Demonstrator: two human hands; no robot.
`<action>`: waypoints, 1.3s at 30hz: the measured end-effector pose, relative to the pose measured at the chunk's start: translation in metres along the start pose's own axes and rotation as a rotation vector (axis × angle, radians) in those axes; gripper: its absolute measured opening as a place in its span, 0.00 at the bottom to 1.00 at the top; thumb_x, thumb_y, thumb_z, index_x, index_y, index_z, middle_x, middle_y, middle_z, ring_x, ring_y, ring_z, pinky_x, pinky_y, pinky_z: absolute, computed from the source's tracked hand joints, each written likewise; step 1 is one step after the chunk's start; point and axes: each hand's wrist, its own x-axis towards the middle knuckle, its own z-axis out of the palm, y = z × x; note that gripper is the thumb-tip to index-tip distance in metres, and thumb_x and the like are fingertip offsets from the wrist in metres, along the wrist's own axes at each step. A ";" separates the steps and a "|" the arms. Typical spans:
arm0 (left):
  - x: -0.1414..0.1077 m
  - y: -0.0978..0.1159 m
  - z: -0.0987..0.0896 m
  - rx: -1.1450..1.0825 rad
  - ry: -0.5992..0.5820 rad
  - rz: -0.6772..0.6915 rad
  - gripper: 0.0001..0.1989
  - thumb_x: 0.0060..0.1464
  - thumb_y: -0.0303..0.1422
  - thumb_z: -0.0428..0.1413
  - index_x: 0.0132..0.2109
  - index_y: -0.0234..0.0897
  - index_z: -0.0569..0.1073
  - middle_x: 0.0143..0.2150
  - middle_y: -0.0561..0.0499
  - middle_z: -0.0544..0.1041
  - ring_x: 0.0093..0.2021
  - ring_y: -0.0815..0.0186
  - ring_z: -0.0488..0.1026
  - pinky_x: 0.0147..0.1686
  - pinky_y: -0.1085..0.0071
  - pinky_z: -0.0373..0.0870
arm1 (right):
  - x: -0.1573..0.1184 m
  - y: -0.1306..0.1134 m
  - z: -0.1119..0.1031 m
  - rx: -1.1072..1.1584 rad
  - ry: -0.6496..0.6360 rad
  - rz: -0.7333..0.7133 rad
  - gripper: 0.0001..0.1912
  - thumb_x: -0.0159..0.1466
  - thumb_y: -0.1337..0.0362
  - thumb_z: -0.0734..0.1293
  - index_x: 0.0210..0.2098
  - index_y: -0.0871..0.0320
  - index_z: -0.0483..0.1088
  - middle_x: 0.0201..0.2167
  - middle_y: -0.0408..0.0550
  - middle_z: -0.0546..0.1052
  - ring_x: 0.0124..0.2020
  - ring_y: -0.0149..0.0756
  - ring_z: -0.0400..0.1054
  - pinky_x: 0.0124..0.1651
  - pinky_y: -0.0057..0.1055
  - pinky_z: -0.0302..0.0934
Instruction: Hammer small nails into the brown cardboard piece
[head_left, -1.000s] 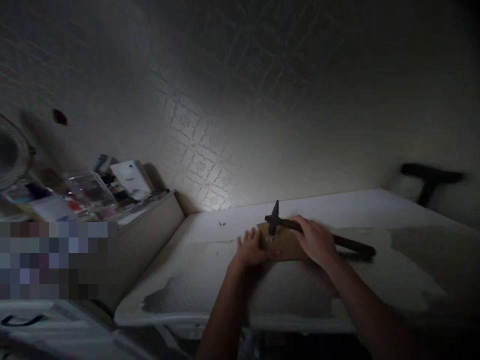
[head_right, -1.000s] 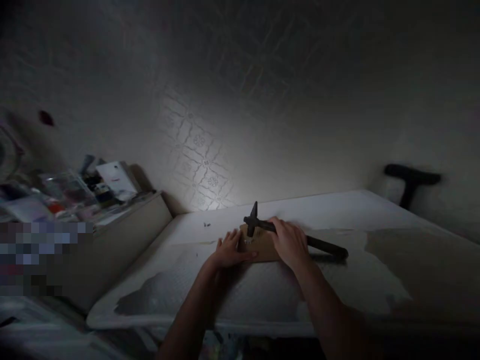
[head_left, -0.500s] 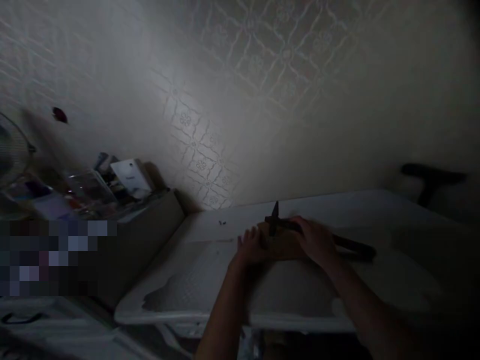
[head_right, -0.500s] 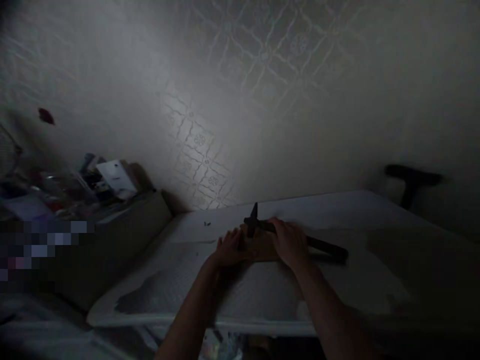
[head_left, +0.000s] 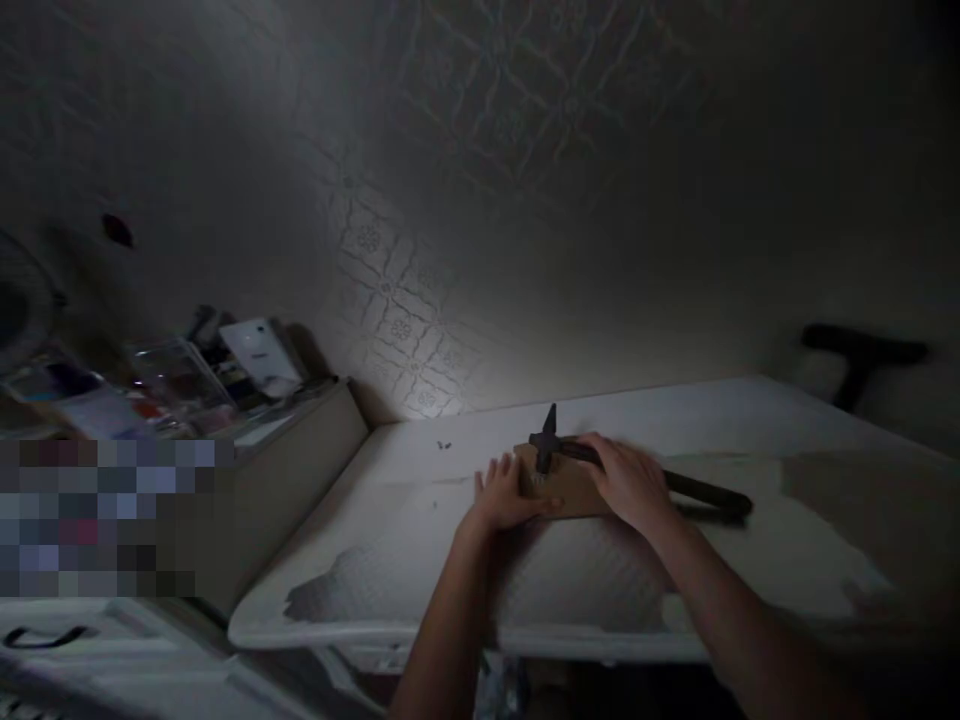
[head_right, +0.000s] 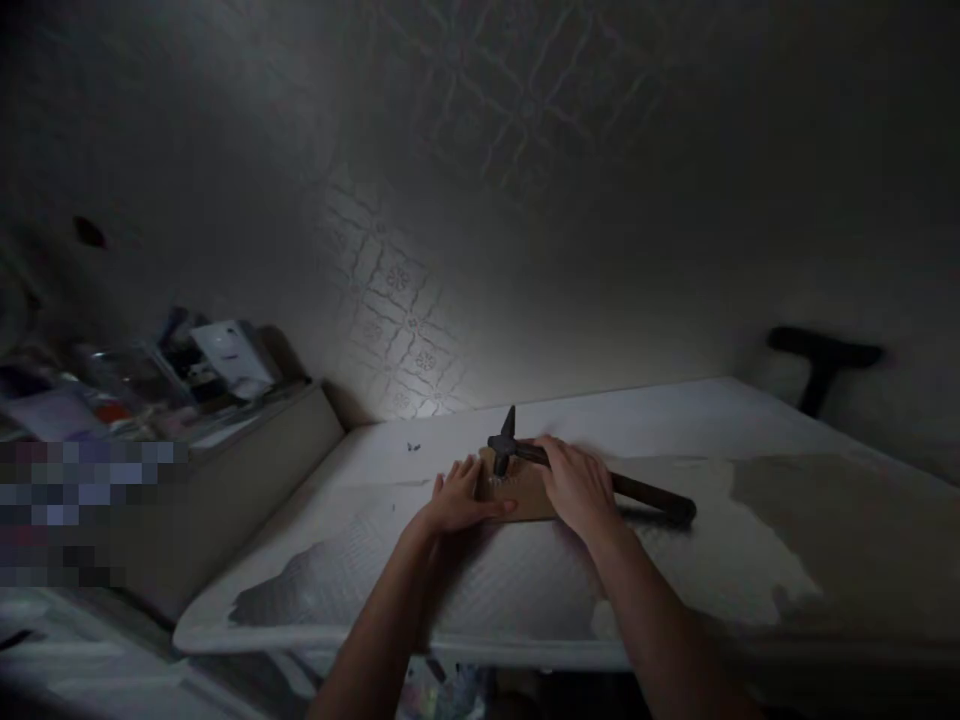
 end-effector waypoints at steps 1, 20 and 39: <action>0.000 0.000 0.000 0.001 0.000 -0.004 0.56 0.39 0.65 0.43 0.66 0.34 0.38 0.68 0.43 0.36 0.67 0.50 0.31 0.62 0.47 0.33 | 0.000 0.000 0.000 -0.001 0.006 -0.001 0.13 0.61 0.66 0.60 0.46 0.53 0.64 0.40 0.46 0.75 0.39 0.38 0.69 0.39 0.32 0.55; 0.000 0.001 -0.001 -0.022 0.006 -0.001 0.55 0.40 0.64 0.44 0.66 0.32 0.39 0.68 0.42 0.37 0.67 0.50 0.33 0.62 0.47 0.32 | 0.000 -0.001 -0.001 -0.009 0.039 0.001 0.13 0.60 0.68 0.60 0.45 0.53 0.64 0.38 0.46 0.76 0.38 0.37 0.69 0.39 0.32 0.56; -0.001 0.002 0.000 -0.014 0.014 -0.005 0.54 0.40 0.64 0.43 0.66 0.36 0.39 0.68 0.43 0.37 0.67 0.50 0.33 0.62 0.47 0.33 | 0.000 0.001 0.000 -0.014 0.041 -0.036 0.13 0.60 0.68 0.60 0.45 0.52 0.64 0.38 0.45 0.75 0.39 0.37 0.68 0.41 0.32 0.55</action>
